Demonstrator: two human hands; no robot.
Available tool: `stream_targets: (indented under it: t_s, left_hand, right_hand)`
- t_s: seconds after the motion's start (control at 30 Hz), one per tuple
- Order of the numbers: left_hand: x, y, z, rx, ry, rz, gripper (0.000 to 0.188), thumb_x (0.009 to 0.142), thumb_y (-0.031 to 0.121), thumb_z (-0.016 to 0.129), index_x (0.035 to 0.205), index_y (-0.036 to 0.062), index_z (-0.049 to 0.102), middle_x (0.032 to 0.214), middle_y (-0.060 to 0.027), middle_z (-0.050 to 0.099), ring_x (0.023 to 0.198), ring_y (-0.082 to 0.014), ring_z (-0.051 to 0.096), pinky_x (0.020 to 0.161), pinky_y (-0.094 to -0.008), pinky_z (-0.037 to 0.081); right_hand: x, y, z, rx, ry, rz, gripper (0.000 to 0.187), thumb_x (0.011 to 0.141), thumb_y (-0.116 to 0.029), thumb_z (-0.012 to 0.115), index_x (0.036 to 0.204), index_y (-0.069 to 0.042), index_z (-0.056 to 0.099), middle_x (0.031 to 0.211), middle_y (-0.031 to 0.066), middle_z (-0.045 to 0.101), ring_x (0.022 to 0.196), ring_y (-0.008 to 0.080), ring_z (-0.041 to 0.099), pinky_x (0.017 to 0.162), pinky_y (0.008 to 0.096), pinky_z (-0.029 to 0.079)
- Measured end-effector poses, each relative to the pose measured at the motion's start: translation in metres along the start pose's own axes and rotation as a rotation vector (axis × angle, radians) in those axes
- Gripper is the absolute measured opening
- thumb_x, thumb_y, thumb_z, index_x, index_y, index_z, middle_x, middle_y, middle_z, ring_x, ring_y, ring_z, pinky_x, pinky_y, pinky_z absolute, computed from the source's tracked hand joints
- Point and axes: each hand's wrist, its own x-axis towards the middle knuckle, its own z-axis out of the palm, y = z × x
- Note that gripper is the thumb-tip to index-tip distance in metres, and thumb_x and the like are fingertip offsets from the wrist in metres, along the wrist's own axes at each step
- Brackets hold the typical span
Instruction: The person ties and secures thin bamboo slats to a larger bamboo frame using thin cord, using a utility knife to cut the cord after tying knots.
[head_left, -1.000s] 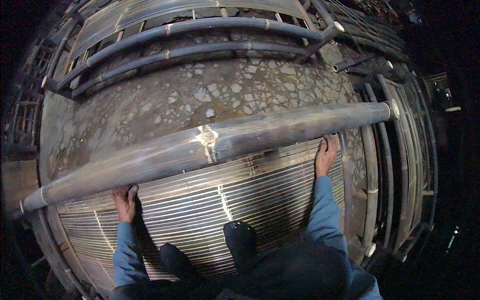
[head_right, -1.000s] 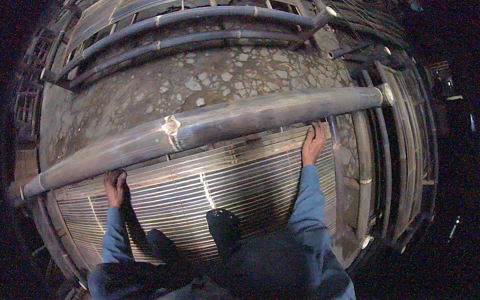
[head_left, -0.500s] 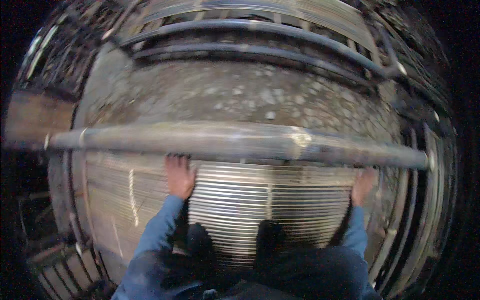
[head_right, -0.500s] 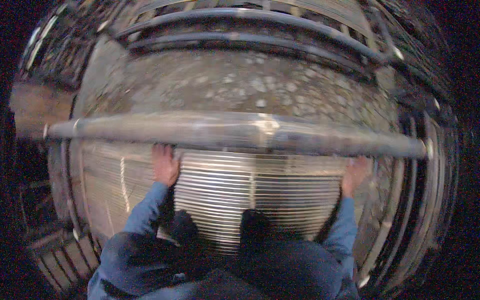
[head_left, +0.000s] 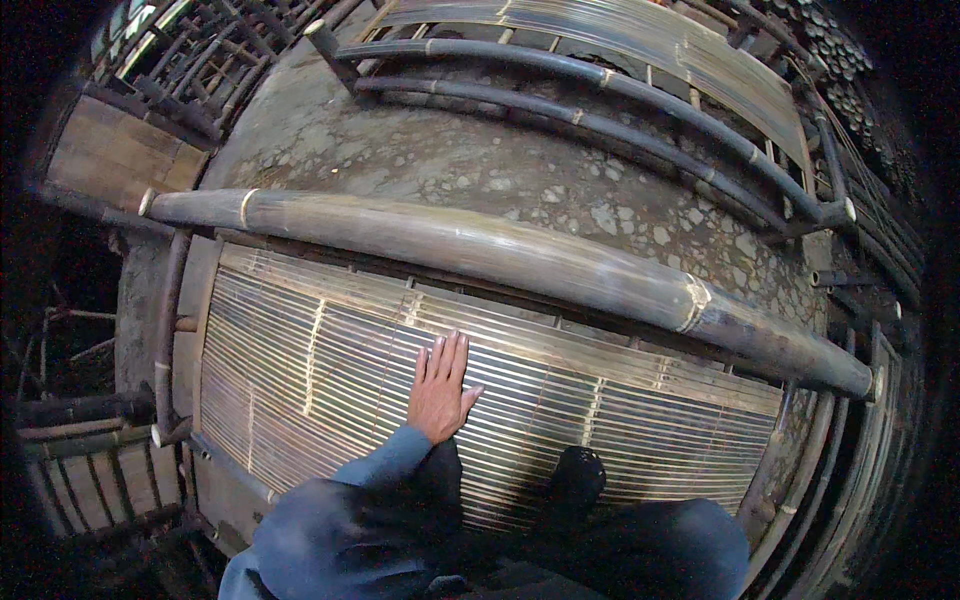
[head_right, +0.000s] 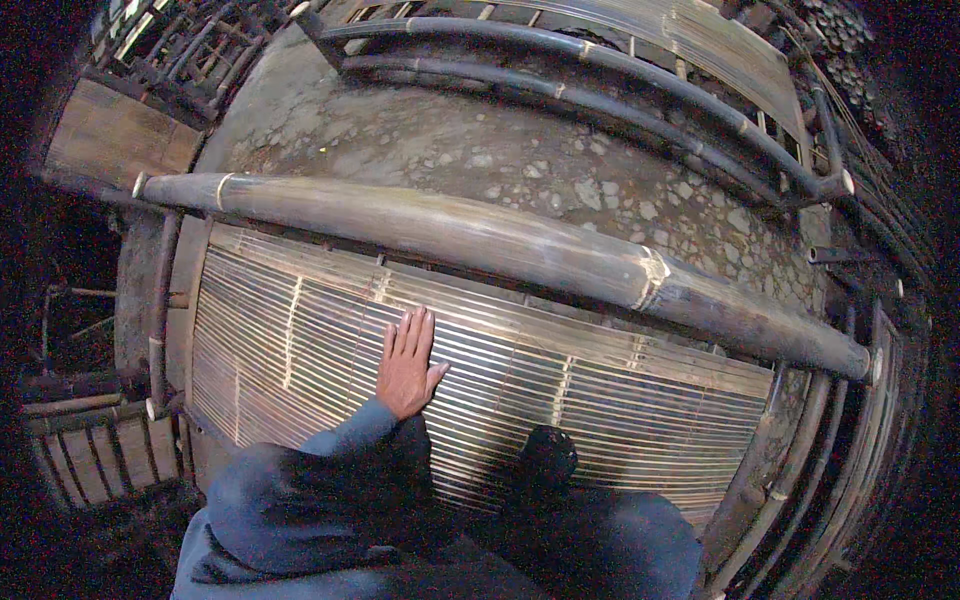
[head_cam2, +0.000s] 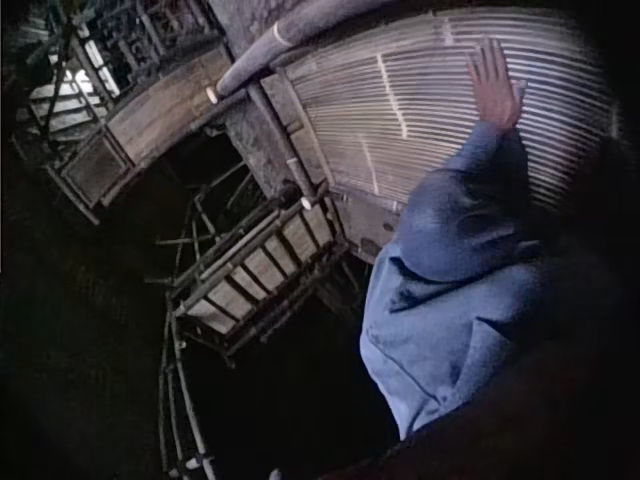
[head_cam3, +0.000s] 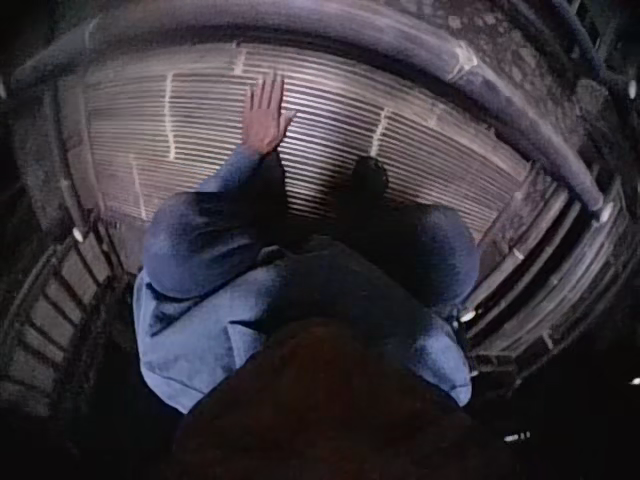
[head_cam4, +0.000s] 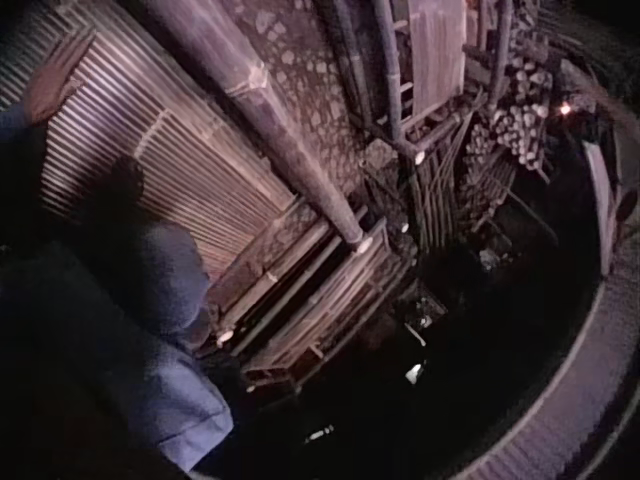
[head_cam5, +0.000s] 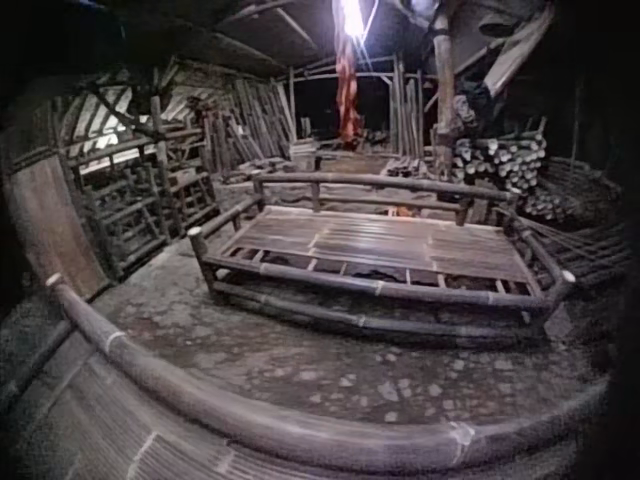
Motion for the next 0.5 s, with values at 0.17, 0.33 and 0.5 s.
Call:
stream_targets:
  t_s: [0.17, 0.33, 0.5]
  left_hand:
    - [-0.041, 0.016, -0.005, -0.171, -0.144, 0.196, 0.08, 0.097, 0.032, 0.062, 0.159, 0.0008, 0.023, 0.161, -0.023, 0.032, 0.15, -0.042, 0.03, 0.124, -0.0524, 0.02]
    - [-0.095, 0.018, 0.017, -0.329, -0.272, 0.655, 0.043, 0.09, 0.016, 0.068, 0.132, 0.0064, 0.061, 0.141, -0.0132, 0.058, 0.137, -0.0312, 0.05, 0.115, -0.0483, 0.039]
    - [-0.087, 0.015, 0.018, -0.486, -0.171, 0.54, 0.027, 0.09, 0.011, 0.066, 0.117, 0.0051, 0.066, 0.125, -0.013, 0.064, 0.125, -0.0302, 0.058, 0.105, -0.0435, 0.047]
  right_hand:
    - [-0.014, 0.014, 0.025, 0.095, 0.007, 0.021, 0.05, 0.101, -0.022, 0.058, 0.142, 0.004, 0.048, 0.145, 0.0244, 0.049, 0.133, 0.0429, 0.046, 0.11, 0.0507, 0.036]
    - [-0.01, 0.007, 0.032, 0.109, 0.014, 0.002, 0.048, 0.1, -0.021, 0.059, 0.141, 0.003, 0.049, 0.143, 0.0243, 0.05, 0.131, 0.043, 0.047, 0.109, 0.0507, 0.037]
    - [-0.011, 0.01, 0.029, 0.091, 0.032, 0.013, 0.047, 0.099, -0.02, 0.059, 0.139, 0.003, 0.05, 0.141, 0.0243, 0.051, 0.13, 0.043, 0.048, 0.109, 0.0506, 0.037]
